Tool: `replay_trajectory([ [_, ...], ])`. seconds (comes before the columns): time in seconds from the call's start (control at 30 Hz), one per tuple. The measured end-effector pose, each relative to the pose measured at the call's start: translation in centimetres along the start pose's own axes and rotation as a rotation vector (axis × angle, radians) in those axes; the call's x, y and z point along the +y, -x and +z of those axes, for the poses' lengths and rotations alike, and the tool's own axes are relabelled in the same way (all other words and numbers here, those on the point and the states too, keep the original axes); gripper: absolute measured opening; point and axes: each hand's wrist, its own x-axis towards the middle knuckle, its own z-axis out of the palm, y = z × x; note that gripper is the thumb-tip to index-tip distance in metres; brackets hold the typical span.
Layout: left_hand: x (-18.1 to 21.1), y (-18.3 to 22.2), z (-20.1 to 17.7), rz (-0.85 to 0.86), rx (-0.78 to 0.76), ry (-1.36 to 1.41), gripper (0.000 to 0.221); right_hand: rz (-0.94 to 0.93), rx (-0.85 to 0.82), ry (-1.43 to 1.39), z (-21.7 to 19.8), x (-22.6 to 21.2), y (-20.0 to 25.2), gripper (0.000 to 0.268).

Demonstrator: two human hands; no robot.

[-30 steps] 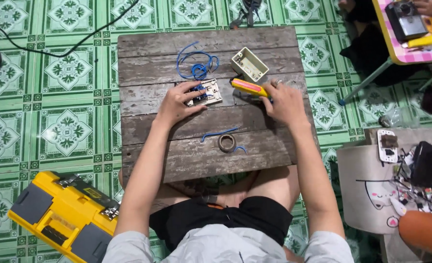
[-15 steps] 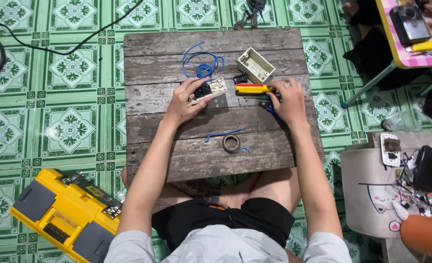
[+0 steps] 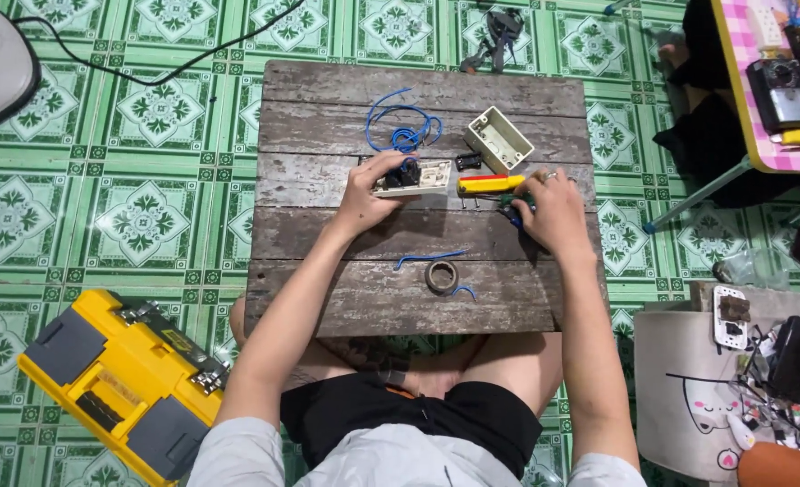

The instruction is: Installing and securing internal electrical wiring into a small component box using a screwdriver and pliers.

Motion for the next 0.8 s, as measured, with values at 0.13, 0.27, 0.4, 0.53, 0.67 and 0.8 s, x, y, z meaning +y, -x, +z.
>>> replay_trajectory([
  [0.13,-0.1,0.6,0.3,-0.095,0.03,0.002,0.059,-0.023,0.051,-0.179,-2.1,0.9,0.6,0.018],
  [0.27,-1.2,1.0,0.6,-0.082,0.062,-0.051,0.047,0.084,0.288,-0.998,-2.9,-1.7,-2.1,0.013],
  [0.4,-1.0,0.5,0.4,0.034,0.101,-0.089,0.046,0.051,0.372,-1.704,2.9,-4.9,-5.7,0.017],
  [0.53,-0.5,0.1,0.3,0.07,0.104,-0.118,0.045,0.003,0.346,-1.784,3.8,-7.2,-6.6,0.015],
  [0.67,-1.8,0.1,0.7,0.123,0.178,-0.177,0.04,-0.029,0.312,-1.807,3.7,-8.2,-6.3,0.012],
  [0.8,0.2,-0.7,0.4,0.119,0.206,-0.108,0.03,-0.082,0.42,-1.693,1.2,-10.4,-6.0,0.01],
])
